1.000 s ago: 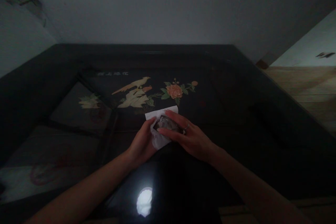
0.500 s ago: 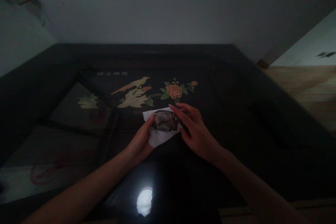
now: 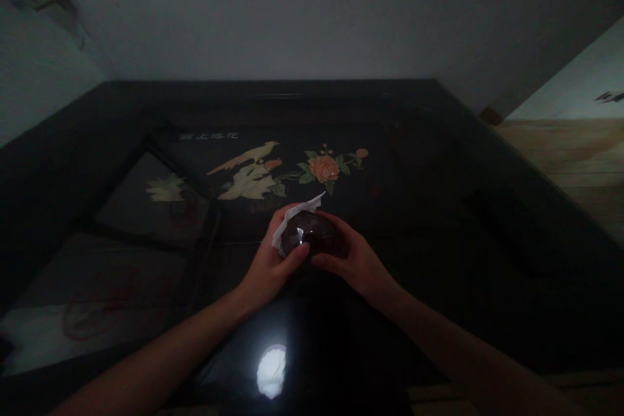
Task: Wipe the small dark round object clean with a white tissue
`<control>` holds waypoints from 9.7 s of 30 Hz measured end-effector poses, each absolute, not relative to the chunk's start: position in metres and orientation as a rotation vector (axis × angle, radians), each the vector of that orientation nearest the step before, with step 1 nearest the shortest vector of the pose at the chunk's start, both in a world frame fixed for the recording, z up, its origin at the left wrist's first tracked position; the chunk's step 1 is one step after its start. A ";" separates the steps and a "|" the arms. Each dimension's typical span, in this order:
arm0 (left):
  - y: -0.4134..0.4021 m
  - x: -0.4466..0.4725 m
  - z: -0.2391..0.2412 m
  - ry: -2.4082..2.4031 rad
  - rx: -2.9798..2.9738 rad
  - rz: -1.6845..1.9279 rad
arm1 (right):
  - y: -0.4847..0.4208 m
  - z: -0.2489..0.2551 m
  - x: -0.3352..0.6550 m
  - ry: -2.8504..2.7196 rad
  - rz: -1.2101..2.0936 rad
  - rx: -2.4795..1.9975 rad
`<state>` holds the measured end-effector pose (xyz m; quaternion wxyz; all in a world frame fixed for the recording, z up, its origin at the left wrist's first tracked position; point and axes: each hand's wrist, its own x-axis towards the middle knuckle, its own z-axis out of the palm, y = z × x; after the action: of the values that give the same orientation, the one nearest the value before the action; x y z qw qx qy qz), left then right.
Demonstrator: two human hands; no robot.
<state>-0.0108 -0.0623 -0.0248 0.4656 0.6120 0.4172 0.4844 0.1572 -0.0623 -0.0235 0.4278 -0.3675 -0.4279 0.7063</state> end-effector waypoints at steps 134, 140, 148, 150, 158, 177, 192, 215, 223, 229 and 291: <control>-0.051 -0.018 -0.024 0.854 1.324 1.316 | -0.068 -0.023 0.150 -0.826 1.767 -1.008; -0.056 -0.014 -0.008 0.731 0.886 1.202 | -0.069 -0.022 0.150 -0.850 1.782 -1.014; -0.048 -0.009 -0.015 1.087 0.905 1.328 | -0.071 -0.021 0.148 -0.883 1.718 -0.944; -0.048 -0.009 -0.015 1.158 0.908 1.264 | -0.070 -0.020 0.149 -0.900 1.677 -0.942; -0.051 -0.015 -0.019 0.903 1.096 1.188 | -0.064 -0.017 0.154 -0.918 1.617 -0.989; -0.076 -0.001 -0.017 1.046 1.742 1.231 | -0.066 -0.021 0.147 -0.905 1.617 -1.054; -0.067 0.003 -0.022 1.155 1.244 1.274 | -0.070 -0.022 0.144 -0.916 1.668 -0.994; -0.068 -0.004 -0.014 1.058 1.853 1.305 | -0.076 -0.027 0.142 -0.958 1.621 -1.015; -0.055 -0.002 -0.018 0.995 0.961 1.134 | -0.076 -0.022 0.142 -0.987 1.632 -1.013; -0.070 0.001 -0.018 1.135 1.503 1.289 | -0.073 -0.025 0.143 -0.894 1.674 -1.059; -0.064 -0.004 -0.015 1.054 1.418 1.284 | -0.076 -0.022 0.145 -1.001 1.689 -0.979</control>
<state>-0.0042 -0.0636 -0.0146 0.4604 0.5763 0.4284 0.5219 0.1448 -0.0763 -0.0217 0.4564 -0.3972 -0.4060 0.6849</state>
